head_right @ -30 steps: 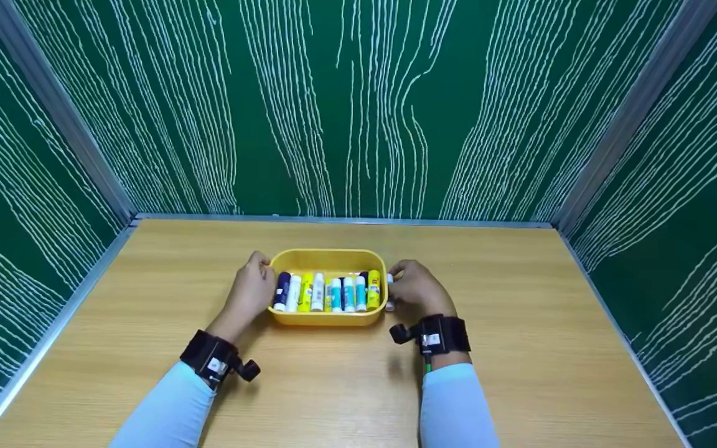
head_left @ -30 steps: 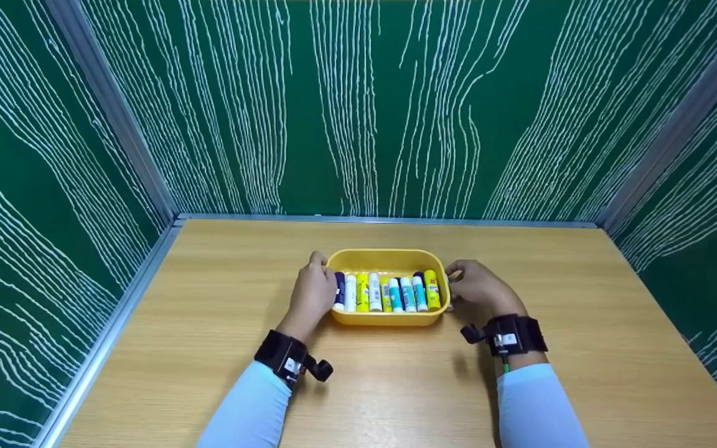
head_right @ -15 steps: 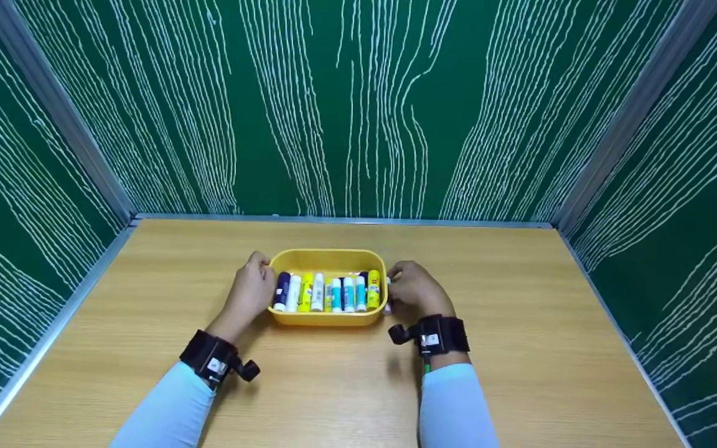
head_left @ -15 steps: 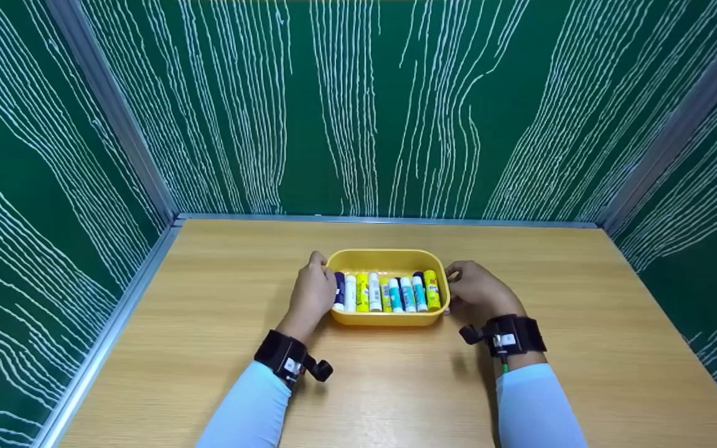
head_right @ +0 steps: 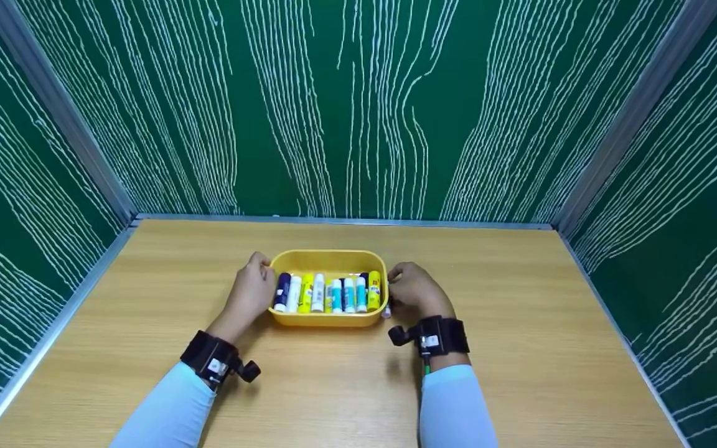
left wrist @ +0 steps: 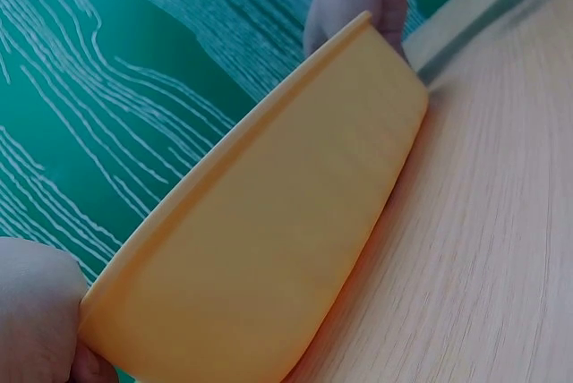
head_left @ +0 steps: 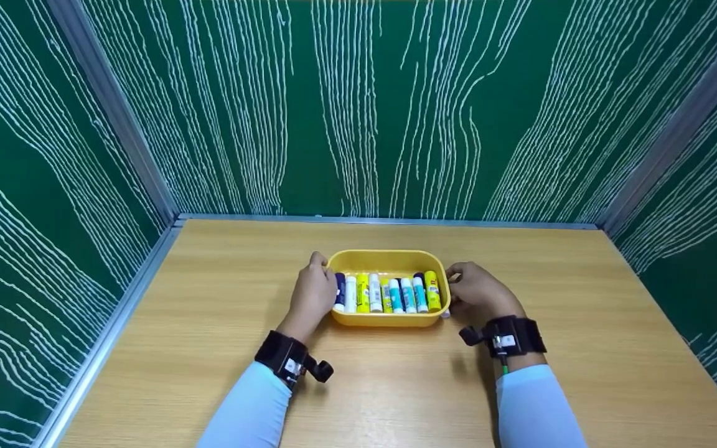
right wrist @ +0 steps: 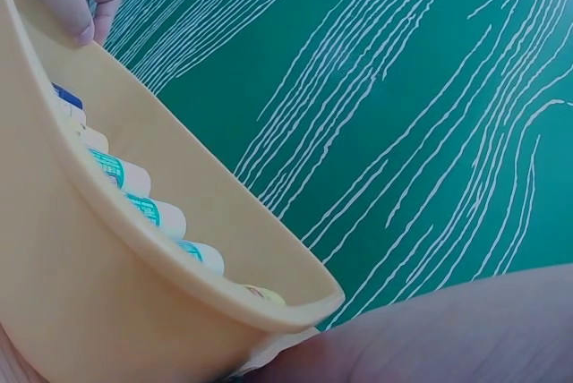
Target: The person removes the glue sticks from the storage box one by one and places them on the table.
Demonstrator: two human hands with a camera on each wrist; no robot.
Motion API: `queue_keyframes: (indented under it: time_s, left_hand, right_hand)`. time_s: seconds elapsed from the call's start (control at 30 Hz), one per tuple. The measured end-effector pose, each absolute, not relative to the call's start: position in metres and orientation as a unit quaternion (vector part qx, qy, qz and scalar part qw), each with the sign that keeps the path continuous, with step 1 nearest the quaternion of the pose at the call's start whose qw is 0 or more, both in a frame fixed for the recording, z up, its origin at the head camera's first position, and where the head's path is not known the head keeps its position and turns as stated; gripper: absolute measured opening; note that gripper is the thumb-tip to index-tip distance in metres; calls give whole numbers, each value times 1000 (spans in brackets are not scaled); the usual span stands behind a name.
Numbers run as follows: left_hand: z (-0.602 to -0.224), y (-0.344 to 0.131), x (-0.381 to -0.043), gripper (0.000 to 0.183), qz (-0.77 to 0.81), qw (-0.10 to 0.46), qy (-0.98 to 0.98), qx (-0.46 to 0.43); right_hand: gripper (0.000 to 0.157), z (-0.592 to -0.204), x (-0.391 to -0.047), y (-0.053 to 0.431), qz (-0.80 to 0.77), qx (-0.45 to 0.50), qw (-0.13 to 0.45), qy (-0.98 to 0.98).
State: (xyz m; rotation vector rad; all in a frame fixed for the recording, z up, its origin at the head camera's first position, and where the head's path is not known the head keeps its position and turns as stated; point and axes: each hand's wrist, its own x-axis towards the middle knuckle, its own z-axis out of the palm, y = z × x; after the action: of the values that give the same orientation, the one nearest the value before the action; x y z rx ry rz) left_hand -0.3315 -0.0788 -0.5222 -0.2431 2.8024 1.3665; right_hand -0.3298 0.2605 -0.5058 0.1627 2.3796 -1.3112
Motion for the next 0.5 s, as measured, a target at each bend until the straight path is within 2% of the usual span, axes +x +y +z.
queue_keyframes:
  time_s: [0.3, 0.5]
  left_hand:
    - [-523, -80, -331, 26, 433, -4, 899, -66]
    - [-523, -79, -332, 26, 432, -2, 899, -69]
  right_hand:
    - [34, -502, -330, 264, -484, 86, 189, 850]
    - [29, -483, -326, 256, -458, 110, 144, 870]
